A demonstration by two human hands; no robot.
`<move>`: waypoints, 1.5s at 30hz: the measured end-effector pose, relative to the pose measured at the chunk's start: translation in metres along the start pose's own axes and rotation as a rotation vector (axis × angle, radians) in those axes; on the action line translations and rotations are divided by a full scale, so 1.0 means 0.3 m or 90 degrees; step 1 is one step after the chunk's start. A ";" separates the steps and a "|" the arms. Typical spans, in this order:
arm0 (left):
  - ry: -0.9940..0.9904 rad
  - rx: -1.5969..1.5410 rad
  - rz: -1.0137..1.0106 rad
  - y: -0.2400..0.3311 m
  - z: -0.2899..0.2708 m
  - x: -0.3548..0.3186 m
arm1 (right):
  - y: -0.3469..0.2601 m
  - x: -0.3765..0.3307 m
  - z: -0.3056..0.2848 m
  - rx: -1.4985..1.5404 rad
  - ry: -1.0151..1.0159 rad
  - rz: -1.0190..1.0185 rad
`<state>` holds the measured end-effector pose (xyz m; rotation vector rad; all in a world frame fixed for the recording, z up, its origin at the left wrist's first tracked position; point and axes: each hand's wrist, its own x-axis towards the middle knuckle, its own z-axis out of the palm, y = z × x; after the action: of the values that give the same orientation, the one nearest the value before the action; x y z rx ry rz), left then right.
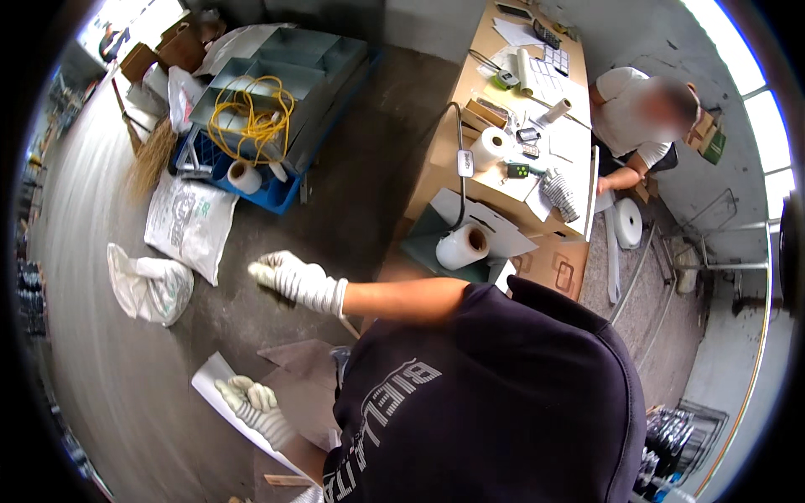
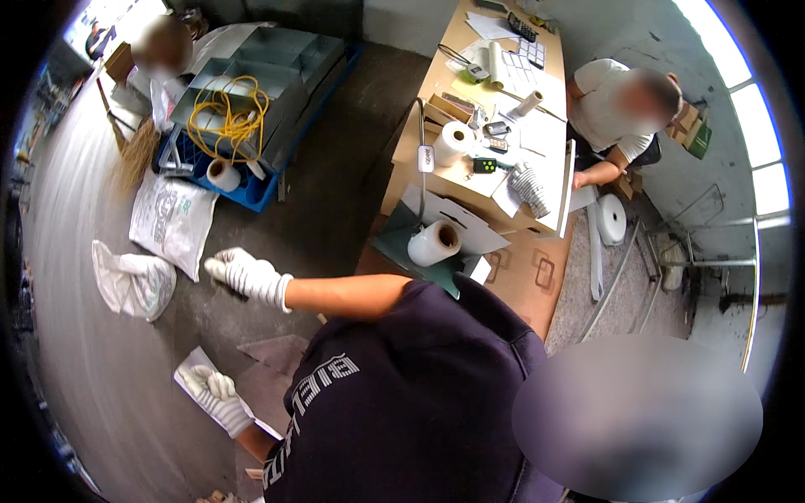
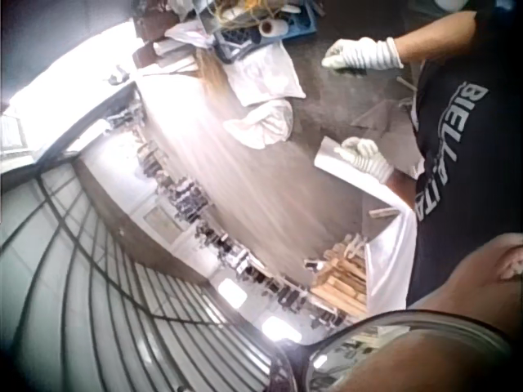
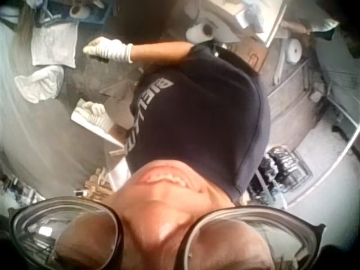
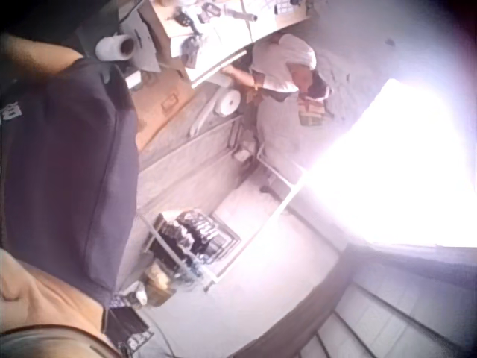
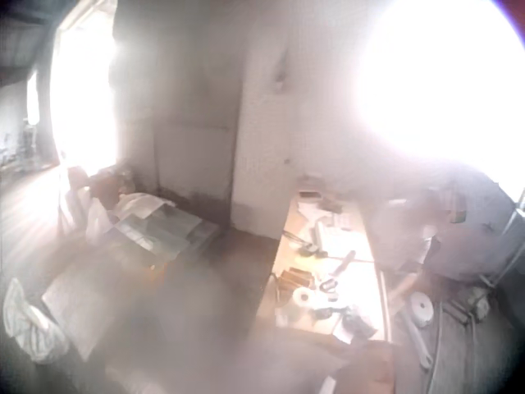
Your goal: The person walks to a desk, opens a drawer, and handles several items including paper and small tools with another person before walking back across the floor to touch a stack of wrapped metal frames.
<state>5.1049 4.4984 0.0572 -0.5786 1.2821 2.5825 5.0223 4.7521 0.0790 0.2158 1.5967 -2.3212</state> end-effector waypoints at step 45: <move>0.830 -0.069 0.633 1.514 -1.270 0.645 | 0.135 1.850 1.968 -0.003 -0.412 -0.108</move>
<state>4.8707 3.9214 0.0924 -2.4413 2.1401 2.9404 4.5463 4.0953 0.0938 -0.6322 1.3163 -2.1735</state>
